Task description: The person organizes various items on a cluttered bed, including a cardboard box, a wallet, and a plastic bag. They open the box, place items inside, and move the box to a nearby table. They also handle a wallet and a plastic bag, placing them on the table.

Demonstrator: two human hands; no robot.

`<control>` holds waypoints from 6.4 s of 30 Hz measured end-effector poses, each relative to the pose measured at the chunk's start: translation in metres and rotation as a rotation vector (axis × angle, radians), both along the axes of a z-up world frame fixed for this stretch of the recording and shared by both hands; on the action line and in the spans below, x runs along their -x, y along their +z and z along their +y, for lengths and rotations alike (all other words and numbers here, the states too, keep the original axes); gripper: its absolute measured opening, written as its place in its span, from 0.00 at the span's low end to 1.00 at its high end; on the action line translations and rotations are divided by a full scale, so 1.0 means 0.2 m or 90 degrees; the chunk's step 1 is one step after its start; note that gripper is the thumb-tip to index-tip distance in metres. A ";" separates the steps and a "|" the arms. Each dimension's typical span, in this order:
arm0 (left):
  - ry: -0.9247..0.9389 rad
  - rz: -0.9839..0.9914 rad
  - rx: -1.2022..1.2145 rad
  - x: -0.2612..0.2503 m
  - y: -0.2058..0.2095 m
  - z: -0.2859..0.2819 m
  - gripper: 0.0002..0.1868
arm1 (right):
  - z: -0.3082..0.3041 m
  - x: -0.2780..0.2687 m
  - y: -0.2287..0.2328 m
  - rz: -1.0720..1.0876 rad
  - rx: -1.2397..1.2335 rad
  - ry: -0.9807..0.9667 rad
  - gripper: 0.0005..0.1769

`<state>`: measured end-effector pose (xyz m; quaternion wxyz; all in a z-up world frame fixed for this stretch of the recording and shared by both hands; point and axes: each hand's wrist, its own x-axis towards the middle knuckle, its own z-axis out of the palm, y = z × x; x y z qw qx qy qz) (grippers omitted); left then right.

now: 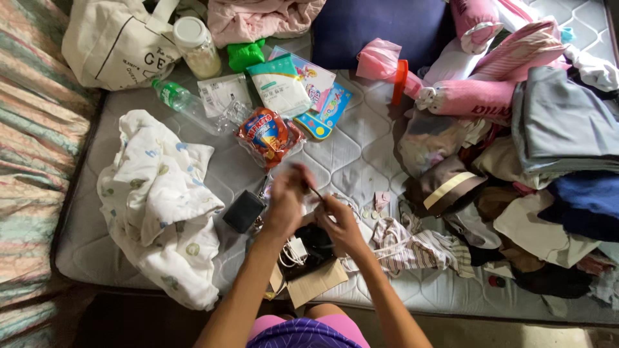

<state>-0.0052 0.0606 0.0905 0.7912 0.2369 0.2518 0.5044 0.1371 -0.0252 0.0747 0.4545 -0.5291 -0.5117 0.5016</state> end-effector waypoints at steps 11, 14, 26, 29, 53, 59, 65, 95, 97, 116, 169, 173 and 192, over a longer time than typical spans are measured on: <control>-0.471 0.338 -0.259 0.30 -0.28 0.03 0.26 | 0.07 0.01 0.15 -0.301 -0.118 0.029 0.08; -0.507 -0.005 -0.107 0.29 -0.30 -0.08 0.30 | 0.07 -0.09 0.03 -0.158 -0.038 -0.067 0.07; -0.079 0.569 -0.548 0.09 -0.55 0.11 0.15 | -0.02 0.27 -0.17 -0.203 0.191 0.084 0.10; -0.334 0.661 -0.470 0.20 -0.60 0.08 0.21 | 0.01 0.15 -0.07 -0.250 0.020 0.123 0.08; -0.069 0.214 0.116 0.14 -0.87 -0.18 0.14 | -0.03 0.02 -0.26 0.222 0.427 -0.084 0.10; -0.093 0.498 0.041 0.22 -0.76 -0.15 0.09 | -0.09 -0.01 -0.31 0.294 0.352 -0.077 0.16; -0.050 0.494 -0.039 0.21 -0.70 -0.18 0.10 | -0.02 -0.14 -0.52 0.758 0.298 -0.451 0.18; -0.229 0.757 -0.214 0.15 -0.32 -0.28 0.39 | -0.23 0.01 -0.02 -0.392 -0.051 -0.130 0.18; -0.237 0.759 -0.333 0.15 -0.38 -0.28 0.35 | -0.20 -0.04 -0.01 -0.493 -0.167 -0.111 0.18; 0.132 0.874 -0.209 0.18 -0.68 -0.77 0.12 | -0.39 0.10 -0.39 -0.112 0.381 0.116 0.30; -0.282 1.041 -0.411 0.36 -0.75 -0.92 0.05 | -0.58 0.34 -1.45 -0.629 0.185 0.125 0.10; -0.275 1.011 -0.397 0.38 -0.95 -0.96 0.09 | -0.44 0.21 -1.18 -0.368 0.358 0.149 0.11; -0.687 0.912 -0.110 0.29 -0.88 -0.64 0.20 | -0.21 -0.44 -1.56 -0.572 0.262 -0.320 0.23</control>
